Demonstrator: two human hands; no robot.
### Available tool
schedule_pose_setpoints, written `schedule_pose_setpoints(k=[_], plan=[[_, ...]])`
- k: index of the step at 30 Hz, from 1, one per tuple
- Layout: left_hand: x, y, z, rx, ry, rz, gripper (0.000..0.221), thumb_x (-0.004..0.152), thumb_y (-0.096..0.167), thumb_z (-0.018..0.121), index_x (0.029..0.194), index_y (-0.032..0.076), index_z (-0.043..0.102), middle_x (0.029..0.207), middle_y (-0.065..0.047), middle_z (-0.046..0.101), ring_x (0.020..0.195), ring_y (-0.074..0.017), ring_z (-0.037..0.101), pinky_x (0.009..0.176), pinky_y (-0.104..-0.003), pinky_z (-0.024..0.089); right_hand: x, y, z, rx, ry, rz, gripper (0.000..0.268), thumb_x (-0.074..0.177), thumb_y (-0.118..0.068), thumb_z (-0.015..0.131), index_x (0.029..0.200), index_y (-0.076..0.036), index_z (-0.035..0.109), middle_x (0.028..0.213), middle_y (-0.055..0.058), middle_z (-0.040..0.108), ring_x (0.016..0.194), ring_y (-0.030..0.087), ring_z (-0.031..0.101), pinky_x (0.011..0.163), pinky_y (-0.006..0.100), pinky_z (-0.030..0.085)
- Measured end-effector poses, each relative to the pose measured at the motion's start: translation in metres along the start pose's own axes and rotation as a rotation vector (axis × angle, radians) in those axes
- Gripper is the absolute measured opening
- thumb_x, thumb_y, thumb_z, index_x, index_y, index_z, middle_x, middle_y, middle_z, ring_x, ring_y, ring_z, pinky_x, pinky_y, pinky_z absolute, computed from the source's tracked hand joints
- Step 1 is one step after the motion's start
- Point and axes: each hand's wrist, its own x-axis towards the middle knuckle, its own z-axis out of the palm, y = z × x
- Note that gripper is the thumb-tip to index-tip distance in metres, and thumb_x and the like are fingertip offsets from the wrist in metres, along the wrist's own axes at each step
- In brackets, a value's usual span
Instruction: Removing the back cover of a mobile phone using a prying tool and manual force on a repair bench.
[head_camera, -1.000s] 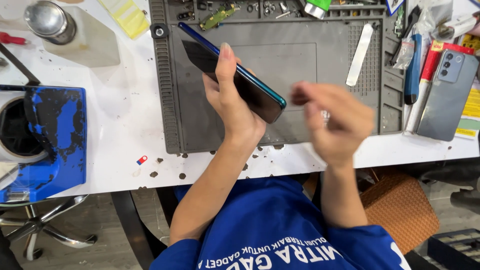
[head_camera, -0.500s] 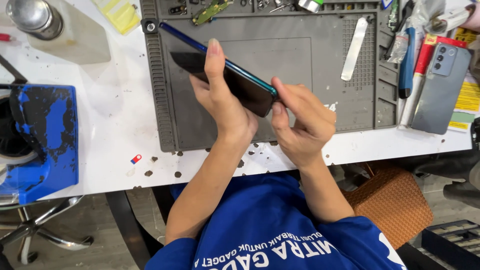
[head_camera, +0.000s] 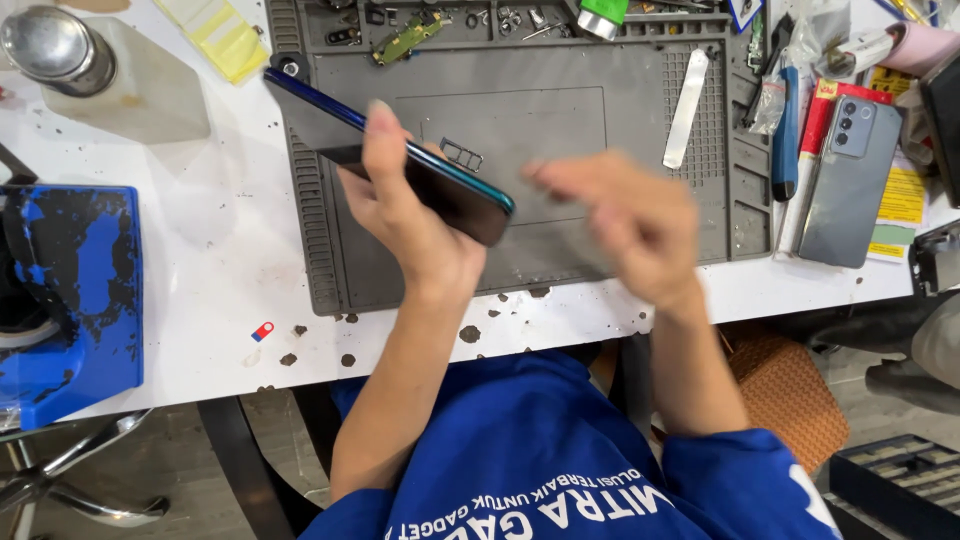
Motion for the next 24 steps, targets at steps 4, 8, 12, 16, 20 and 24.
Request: schedule_pose_setpoints(k=[4,8,12,16,20,24], plan=[[-0.002,0.008,-0.004,-0.020,0.022,0.039,0.033,0.079,0.025,0.077,0.101,0.011,0.057,0.078,0.003,0.051,0.059,-0.0096,0.045,0.049,-0.026,0.043,0.041,0.049,-0.043,-0.417,0.105,0.095,0.028,0.117,-0.007,0.045,0.130,0.004,0.068,0.126,0.020,0.073,0.093,0.025,0.071,0.072,0.031,0.055],[-0.005,0.001,-0.007,-0.025,-0.137,0.186,0.058,0.083,0.021,0.079,0.133,0.004,0.056,0.093,-0.003,0.063,0.080,-0.0148,0.060,0.072,-0.033,0.055,0.068,0.115,-0.069,-0.868,-0.090,0.091,0.035,0.101,-0.004,0.080,0.131,0.003,0.063,0.131,0.026,0.059,0.117,0.047,0.051,0.091,0.052,0.043],[-0.001,-0.001,-0.010,0.017,-0.139,0.217,0.059,0.083,0.021,0.081,0.132,0.002,0.054,0.106,-0.009,0.066,0.091,-0.0178,0.064,0.079,-0.035,0.058,0.070,0.155,-0.077,-0.720,-0.032,0.191,0.038,0.092,-0.003,0.091,0.126,0.003,0.077,0.117,0.023,0.063,0.102,0.037,0.062,0.080,0.040,0.053],[0.004,-0.002,-0.008,0.089,-0.086,0.179,0.052,0.078,0.019,0.083,0.120,0.006,0.055,0.095,-0.003,0.064,0.083,-0.0135,0.061,0.075,-0.030,0.055,0.064,0.101,-0.055,-0.546,0.153,0.167,0.014,0.104,0.008,0.086,0.106,0.002,0.074,0.093,0.010,0.057,0.081,0.020,0.049,0.069,0.031,0.040],[0.007,-0.006,-0.012,0.058,-0.112,0.164,0.083,0.073,0.018,0.091,0.143,0.007,0.048,0.111,-0.006,0.065,0.099,-0.0182,0.064,0.094,-0.033,0.058,0.052,0.039,-0.017,0.434,0.208,0.549,0.006,0.105,-0.006,0.061,0.109,-0.002,0.062,0.100,0.014,0.071,0.086,0.020,0.075,0.081,0.029,0.069],[0.005,-0.004,-0.017,0.113,-0.166,0.272,0.094,0.073,0.020,0.093,0.151,0.009,0.042,0.136,-0.010,0.061,0.124,-0.0223,0.061,0.112,-0.035,0.052,0.037,0.005,0.016,0.377,0.331,0.510,0.020,0.102,-0.020,0.070,0.103,-0.006,0.056,0.096,0.009,0.068,0.084,0.024,0.079,0.059,0.022,0.066]])
